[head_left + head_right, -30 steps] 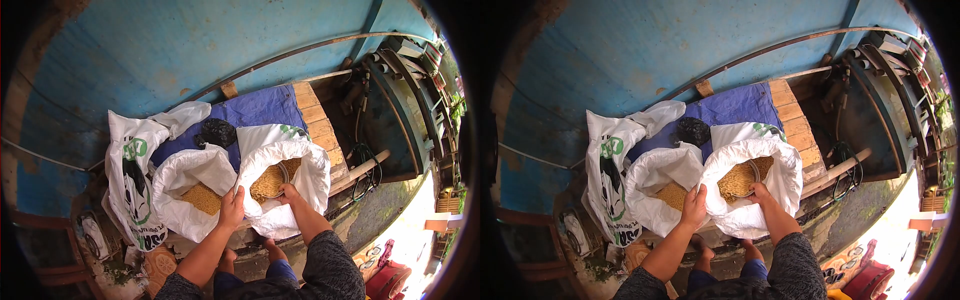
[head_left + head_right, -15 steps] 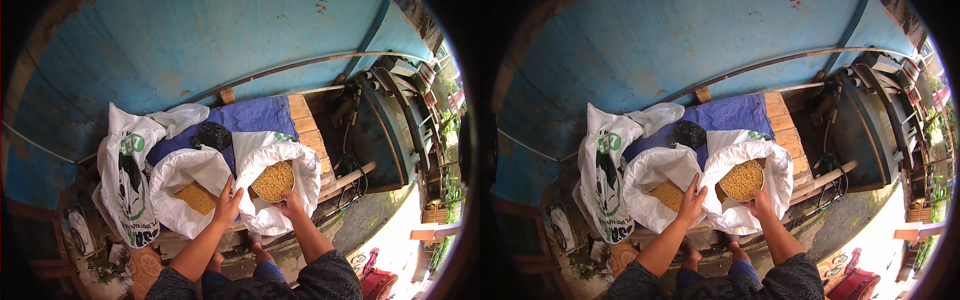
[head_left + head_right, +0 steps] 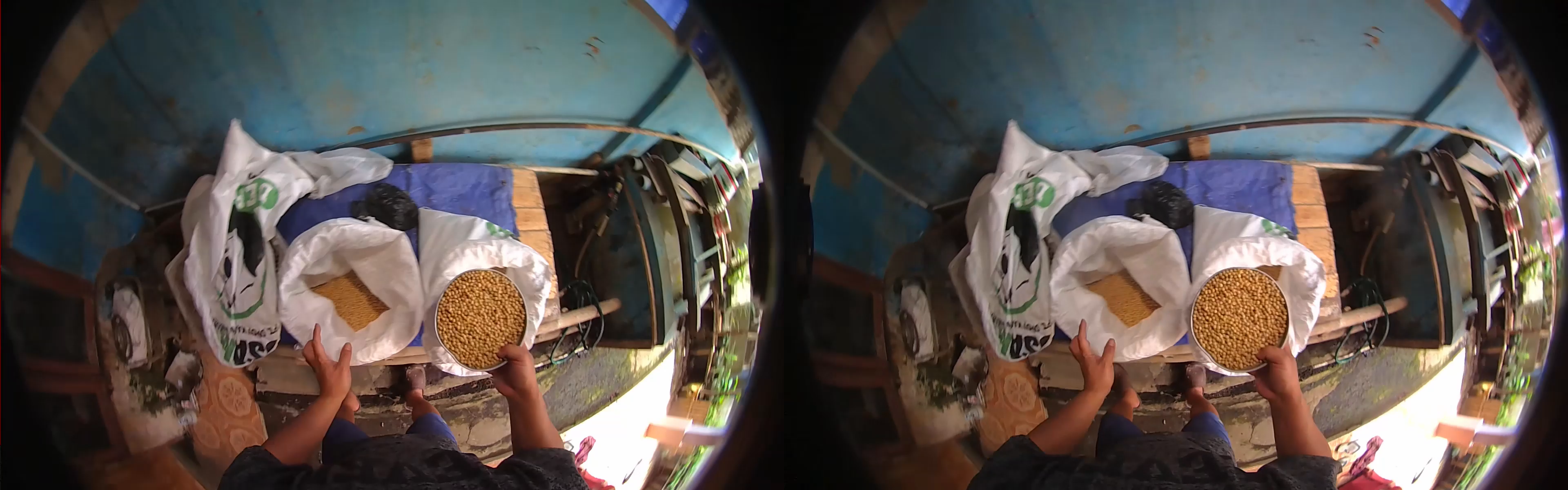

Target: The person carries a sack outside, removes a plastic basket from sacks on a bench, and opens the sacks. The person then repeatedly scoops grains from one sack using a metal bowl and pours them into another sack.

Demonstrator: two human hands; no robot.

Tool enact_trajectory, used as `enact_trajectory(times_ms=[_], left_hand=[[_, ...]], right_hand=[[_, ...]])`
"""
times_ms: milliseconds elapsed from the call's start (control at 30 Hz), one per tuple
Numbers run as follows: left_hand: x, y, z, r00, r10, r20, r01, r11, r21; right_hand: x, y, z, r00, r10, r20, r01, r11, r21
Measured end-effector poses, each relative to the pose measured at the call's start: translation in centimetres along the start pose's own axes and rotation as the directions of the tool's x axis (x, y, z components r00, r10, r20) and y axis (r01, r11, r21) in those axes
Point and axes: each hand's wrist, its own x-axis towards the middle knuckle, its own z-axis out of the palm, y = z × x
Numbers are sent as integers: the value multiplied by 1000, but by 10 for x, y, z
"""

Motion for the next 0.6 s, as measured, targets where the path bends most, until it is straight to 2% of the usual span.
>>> enact_trajectory(times_ms=[33,67,100,167,200,233,300,333,367,433,467,500,533,567,600], left_hand=[[-3,-6,-5,996,-49,-81,53,997,50],[-3,-18,-5,972,-219,-89,219,976,-11],[0,-29,-3,967,-230,-110,230,973,-16],[9,-33,-2,830,-555,-60,528,816,-236],[18,-36,-2,727,-687,6,669,706,-233],[25,-34,0,720,-694,1,673,698,-244],[33,-42,9,616,-779,117,736,516,-439],[34,-81,33,607,-780,151,704,439,-558],[35,-80,29,598,-787,149,704,427,-568],[38,-75,19,755,-607,251,605,495,-623],[38,-66,13,767,-606,213,592,538,-600],[35,-61,4,762,-615,205,592,532,-605],[34,-58,-4,797,-564,215,561,560,-610],[32,-57,-8,828,-513,227,531,587,-611],[29,-59,-9,835,-512,202,506,571,-647]], right_hand=[[-4,0,15,1000,-14,27,14,1000,-19],[-5,1,28,999,5,44,-4,1000,-31],[-5,4,41,997,11,81,-5,997,-72],[1,13,66,991,27,128,-11,992,-126],[5,19,79,989,55,140,-32,986,-165],[8,26,92,985,83,149,-51,978,-204],[23,45,113,982,99,160,-57,967,-248],[36,57,119,984,79,158,-25,948,-317],[46,68,127,985,59,160,8,923,-385],[59,88,150,995,33,92,18,865,-502],[74,103,149,997,-14,74,56,794,-605],[88,119,152,983,-138,121,182,663,-726],[106,136,143,950,-255,181,261,331,-907],[120,152,133,900,-337,276,275,-50,-960],[128,163,135,893,-333,301,275,-126,-953]])
